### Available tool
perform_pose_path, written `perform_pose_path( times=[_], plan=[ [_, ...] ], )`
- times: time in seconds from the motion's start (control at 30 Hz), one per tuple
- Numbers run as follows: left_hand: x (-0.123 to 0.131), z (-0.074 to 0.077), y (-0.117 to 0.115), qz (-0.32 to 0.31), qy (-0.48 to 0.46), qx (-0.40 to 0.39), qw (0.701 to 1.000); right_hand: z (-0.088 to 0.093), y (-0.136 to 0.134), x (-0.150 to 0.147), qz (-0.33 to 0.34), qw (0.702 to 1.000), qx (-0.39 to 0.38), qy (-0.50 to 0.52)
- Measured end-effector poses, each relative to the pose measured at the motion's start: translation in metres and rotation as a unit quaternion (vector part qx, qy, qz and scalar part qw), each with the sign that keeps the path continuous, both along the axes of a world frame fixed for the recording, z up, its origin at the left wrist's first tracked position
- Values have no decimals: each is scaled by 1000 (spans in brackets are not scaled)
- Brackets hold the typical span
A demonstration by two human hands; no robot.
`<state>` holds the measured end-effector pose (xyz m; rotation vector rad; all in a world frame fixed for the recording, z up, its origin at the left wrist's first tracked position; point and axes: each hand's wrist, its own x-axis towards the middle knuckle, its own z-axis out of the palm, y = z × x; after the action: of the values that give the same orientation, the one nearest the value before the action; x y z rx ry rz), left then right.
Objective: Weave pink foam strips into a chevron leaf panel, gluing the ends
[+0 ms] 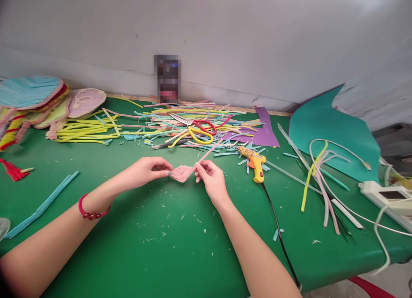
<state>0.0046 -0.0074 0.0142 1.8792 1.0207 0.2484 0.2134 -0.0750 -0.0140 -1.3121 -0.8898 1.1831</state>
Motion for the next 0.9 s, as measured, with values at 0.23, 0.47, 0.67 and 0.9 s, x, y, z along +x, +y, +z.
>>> perform_pose_path(
  times=[0.23, 0.47, 0.67, 0.9],
  plan=[
    [1, 0, -2, 0, 5, -42, 999, -3, 2, 3, -11, 1000, 10, 14],
    [-1, -3, 2, 15, 27, -19, 999, -5, 3, 2, -8, 1000, 20, 8],
    [-1, -3, 4, 29, 33, 0, 999, -7, 3, 2, -17, 999, 25, 14],
    [-2, -2, 3, 36, 38, -16, 998, -7, 2, 0, -15, 999, 17, 31]
  ],
)
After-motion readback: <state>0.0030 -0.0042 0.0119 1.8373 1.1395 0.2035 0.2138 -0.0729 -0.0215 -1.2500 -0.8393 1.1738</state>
